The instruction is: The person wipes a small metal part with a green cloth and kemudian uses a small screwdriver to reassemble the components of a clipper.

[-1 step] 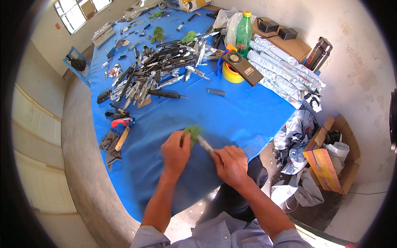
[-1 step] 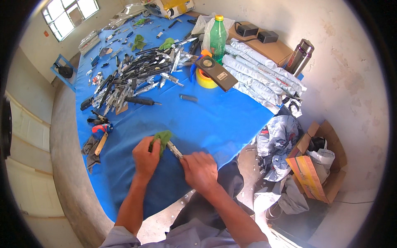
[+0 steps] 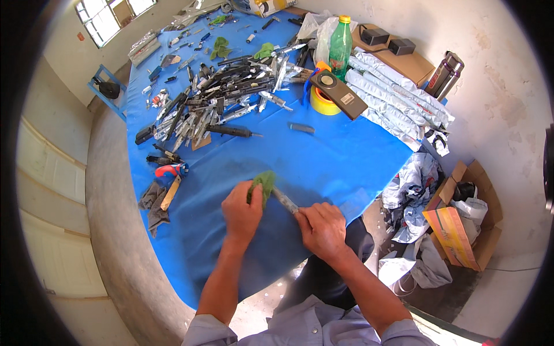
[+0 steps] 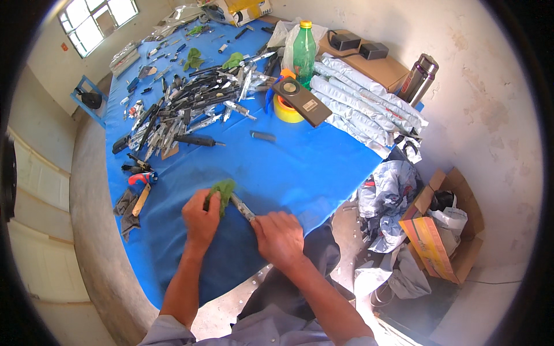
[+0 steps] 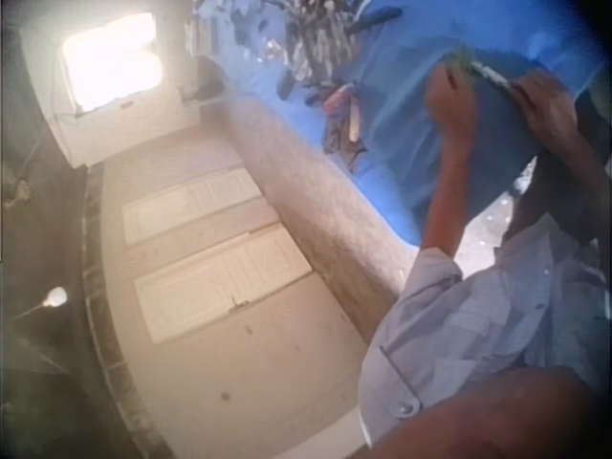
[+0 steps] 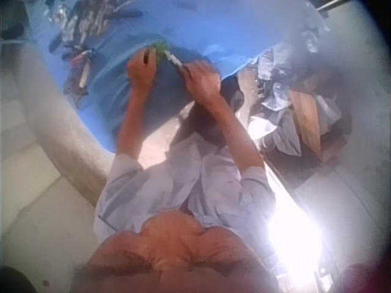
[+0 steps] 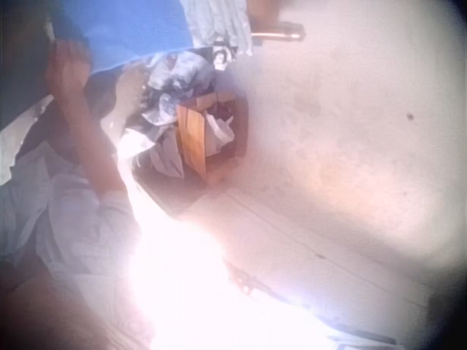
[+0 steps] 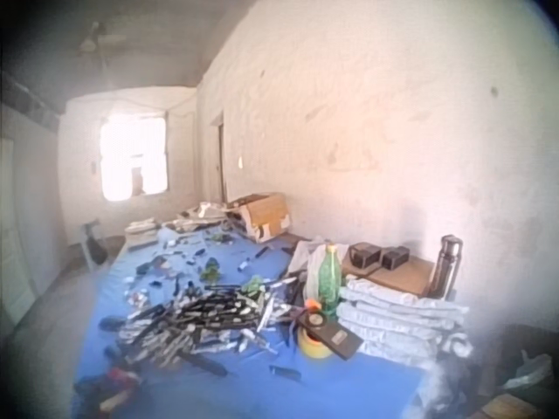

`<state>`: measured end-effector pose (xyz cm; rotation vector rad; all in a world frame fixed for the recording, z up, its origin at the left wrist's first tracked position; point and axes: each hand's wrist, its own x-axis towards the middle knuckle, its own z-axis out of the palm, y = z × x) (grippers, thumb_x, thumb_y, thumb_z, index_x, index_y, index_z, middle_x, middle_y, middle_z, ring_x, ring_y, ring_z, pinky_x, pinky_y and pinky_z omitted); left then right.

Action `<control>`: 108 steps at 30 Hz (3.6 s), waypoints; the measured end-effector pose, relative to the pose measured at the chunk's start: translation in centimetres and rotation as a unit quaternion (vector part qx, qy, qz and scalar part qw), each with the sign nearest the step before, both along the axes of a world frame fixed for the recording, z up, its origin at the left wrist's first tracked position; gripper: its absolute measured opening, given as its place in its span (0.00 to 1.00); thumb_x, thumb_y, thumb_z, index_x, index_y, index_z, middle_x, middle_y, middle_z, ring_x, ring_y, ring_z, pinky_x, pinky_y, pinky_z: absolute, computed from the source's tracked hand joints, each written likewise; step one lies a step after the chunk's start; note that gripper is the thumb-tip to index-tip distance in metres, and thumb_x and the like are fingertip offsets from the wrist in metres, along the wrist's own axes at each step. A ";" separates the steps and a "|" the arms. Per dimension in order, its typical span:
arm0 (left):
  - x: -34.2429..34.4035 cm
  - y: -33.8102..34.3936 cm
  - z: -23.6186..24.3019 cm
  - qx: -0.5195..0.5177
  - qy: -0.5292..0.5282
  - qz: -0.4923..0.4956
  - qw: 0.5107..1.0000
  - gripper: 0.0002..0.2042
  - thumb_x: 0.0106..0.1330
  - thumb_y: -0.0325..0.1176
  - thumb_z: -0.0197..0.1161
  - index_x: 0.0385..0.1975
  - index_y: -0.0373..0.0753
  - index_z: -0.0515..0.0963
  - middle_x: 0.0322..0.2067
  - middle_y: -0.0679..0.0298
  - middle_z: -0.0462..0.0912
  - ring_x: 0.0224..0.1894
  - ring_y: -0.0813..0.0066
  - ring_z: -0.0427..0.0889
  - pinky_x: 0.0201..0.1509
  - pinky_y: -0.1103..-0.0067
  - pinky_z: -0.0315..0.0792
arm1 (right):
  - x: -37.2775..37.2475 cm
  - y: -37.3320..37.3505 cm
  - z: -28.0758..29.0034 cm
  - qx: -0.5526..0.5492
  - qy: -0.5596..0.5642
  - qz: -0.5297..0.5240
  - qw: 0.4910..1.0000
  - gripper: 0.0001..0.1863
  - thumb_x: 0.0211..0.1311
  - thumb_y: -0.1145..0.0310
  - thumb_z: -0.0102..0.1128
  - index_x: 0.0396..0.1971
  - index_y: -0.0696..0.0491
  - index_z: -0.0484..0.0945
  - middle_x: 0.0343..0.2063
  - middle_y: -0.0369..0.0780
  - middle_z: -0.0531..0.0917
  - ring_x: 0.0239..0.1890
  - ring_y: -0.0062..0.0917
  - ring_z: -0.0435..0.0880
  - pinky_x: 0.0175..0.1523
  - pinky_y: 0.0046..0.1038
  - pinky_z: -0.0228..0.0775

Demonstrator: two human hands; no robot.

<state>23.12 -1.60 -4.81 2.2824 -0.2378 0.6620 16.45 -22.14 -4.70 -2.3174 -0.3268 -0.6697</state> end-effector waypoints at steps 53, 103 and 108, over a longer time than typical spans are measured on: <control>-0.8 -1.8 0.6 -0.027 -0.012 -0.045 0.999 0.05 0.70 0.26 0.72 0.41 0.34 0.84 0.35 0.52 0.89 0.34 0.53 0.89 0.37 0.66 0.81 | 0.2 0.1 0.7 -0.027 0.027 0.002 0.999 0.14 0.64 0.68 0.75 0.48 0.55 0.89 0.26 0.38 0.80 0.30 0.35 0.80 0.37 0.39 0.67; -1.2 -0.3 -1.3 0.105 -0.014 -0.107 0.989 0.05 0.75 0.26 0.65 0.44 0.33 0.84 0.35 0.51 0.86 0.37 0.48 0.86 0.40 0.60 0.79 | 0.2 -0.1 -0.8 0.002 0.031 0.037 0.999 0.09 0.64 0.67 0.68 0.41 0.52 0.84 0.31 0.40 0.81 0.39 0.37 0.82 0.46 0.42 0.71; -0.5 0.1 -1.3 0.045 0.092 -0.063 0.993 0.05 0.77 0.28 0.64 0.44 0.33 0.82 0.35 0.49 0.84 0.36 0.52 0.84 0.40 0.63 0.76 | 0.1 0.2 -1.3 0.023 0.019 0.013 0.999 0.08 0.64 0.68 0.68 0.39 0.54 0.85 0.31 0.39 0.79 0.40 0.36 0.81 0.47 0.40 0.70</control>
